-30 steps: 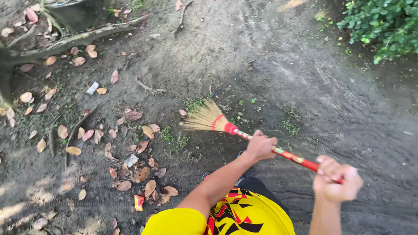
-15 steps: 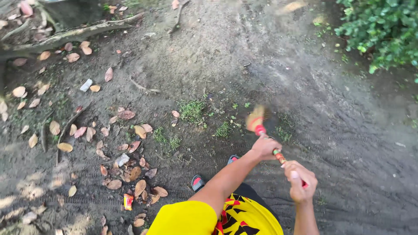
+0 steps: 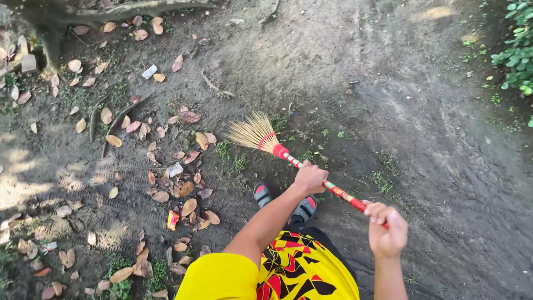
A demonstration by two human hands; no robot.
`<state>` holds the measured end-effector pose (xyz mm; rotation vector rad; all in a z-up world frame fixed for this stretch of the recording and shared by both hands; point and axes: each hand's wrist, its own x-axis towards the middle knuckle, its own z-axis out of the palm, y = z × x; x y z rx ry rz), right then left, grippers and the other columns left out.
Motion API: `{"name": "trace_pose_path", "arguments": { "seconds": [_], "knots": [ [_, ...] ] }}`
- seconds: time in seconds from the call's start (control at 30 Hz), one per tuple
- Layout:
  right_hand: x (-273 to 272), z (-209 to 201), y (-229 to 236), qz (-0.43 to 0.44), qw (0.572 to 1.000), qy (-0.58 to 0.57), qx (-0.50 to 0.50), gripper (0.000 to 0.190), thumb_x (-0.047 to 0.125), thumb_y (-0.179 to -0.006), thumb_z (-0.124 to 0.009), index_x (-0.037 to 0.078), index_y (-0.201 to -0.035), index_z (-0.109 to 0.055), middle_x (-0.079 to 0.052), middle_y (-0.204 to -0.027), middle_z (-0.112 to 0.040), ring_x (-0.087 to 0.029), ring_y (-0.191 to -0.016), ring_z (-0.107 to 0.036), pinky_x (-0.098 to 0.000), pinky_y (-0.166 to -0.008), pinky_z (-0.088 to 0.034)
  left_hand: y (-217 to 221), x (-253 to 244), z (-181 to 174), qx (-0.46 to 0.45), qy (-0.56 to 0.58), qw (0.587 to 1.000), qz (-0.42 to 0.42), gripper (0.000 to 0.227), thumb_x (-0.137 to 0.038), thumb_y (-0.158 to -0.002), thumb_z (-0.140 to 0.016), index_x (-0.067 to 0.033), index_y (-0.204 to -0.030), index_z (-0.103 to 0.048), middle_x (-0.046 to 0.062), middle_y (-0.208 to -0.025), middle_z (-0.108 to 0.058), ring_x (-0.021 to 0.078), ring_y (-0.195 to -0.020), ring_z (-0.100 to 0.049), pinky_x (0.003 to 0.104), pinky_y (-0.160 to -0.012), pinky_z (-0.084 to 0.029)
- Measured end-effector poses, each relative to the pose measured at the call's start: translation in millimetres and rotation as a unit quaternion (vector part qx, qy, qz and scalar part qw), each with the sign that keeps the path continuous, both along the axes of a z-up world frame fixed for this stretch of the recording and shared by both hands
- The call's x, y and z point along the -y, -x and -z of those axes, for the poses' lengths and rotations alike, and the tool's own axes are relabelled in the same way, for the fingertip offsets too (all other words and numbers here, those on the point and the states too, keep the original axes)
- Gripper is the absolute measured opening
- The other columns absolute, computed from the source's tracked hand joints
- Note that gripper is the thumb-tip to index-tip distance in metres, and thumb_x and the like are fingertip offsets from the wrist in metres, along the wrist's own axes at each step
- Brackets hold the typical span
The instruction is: Sweeping dry leaves and trash from a dirt ground area using a broom.
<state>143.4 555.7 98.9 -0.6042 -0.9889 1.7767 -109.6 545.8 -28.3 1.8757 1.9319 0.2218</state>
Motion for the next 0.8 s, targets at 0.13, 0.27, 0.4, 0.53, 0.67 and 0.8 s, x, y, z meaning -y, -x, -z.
{"name": "trace_pose_path", "arguments": {
  "seconds": [0.13, 0.27, 0.4, 0.53, 0.67, 0.8],
  "knots": [
    [-15, -29, -19, 0.051, 0.997, 0.038, -0.032, 0.045, 0.026, -0.115, -0.047, 0.004, -0.075, -0.049, -0.013, -0.075, -0.052, -0.029, -0.085, -0.054, -0.0587, -0.110, -0.043, -15, -20, -32, -0.043, 0.027, 0.998, 0.035, 0.014, -0.033, -0.071, -0.072, -0.0202, -0.077, -0.072, 0.007, -0.070, -0.070, 0.0277, -0.072, -0.071, 0.040, -0.081, -0.045],
    [-18, -79, -22, 0.068, 0.992, -0.102, 0.034, 0.047, 0.030, -0.116, -0.046, 0.004, -0.076, -0.053, -0.013, -0.068, -0.053, -0.029, -0.073, -0.058, -0.0515, -0.093, -0.048, -41, -50, -57, 0.063, -0.074, 0.993, 0.074, 0.014, -0.032, -0.067, -0.073, -0.0209, -0.075, -0.069, 0.004, -0.066, -0.068, 0.0270, -0.072, -0.071, 0.041, -0.081, -0.047],
    [-14, -140, 33, 0.071, 0.920, -0.340, 0.181, 0.034, 0.022, -0.103, -0.055, 0.003, -0.075, -0.052, -0.012, -0.066, -0.057, -0.022, -0.062, -0.060, -0.0445, -0.081, -0.056, -61, -73, -62, 0.186, -0.158, 0.966, 0.085, 0.029, -0.029, -0.059, -0.075, -0.0243, -0.087, -0.067, -0.001, -0.074, -0.070, 0.0249, -0.082, -0.072, 0.044, -0.074, -0.045],
    [-13, -142, 82, -0.015, 0.860, -0.423, 0.286, 0.028, 0.012, -0.098, -0.055, -0.001, -0.074, -0.054, -0.009, -0.072, -0.057, -0.023, -0.071, -0.061, -0.0436, -0.083, -0.056, -42, -69, -35, 0.232, -0.184, 0.950, 0.100, 0.026, -0.034, -0.066, -0.078, -0.0252, -0.084, -0.062, -0.005, -0.077, -0.069, 0.0218, -0.088, -0.072, 0.044, -0.076, -0.044],
    [-21, -92, 103, -0.076, 0.907, -0.340, 0.235, 0.036, 0.021, -0.104, -0.056, 0.000, -0.074, -0.054, -0.006, -0.073, -0.056, -0.021, -0.072, -0.059, -0.0396, -0.083, -0.054, 16, -42, 1, 0.187, -0.119, 0.973, 0.064, 0.023, -0.033, -0.063, -0.077, -0.0252, -0.081, -0.064, -0.004, -0.075, -0.069, 0.0228, -0.082, -0.071, 0.045, -0.072, -0.041],
    [-21, -58, 133, -0.145, 0.954, -0.213, 0.155, 0.042, 0.030, -0.107, -0.055, 0.001, -0.075, -0.054, -0.008, -0.076, -0.056, -0.022, -0.078, -0.055, -0.0393, -0.082, -0.047, 89, 0, 4, 0.084, -0.022, 0.996, -0.020, 0.011, -0.028, -0.067, -0.073, -0.0273, -0.077, -0.067, -0.002, -0.070, -0.068, 0.0234, -0.076, -0.070, 0.044, -0.075, -0.039]
  ]
}}
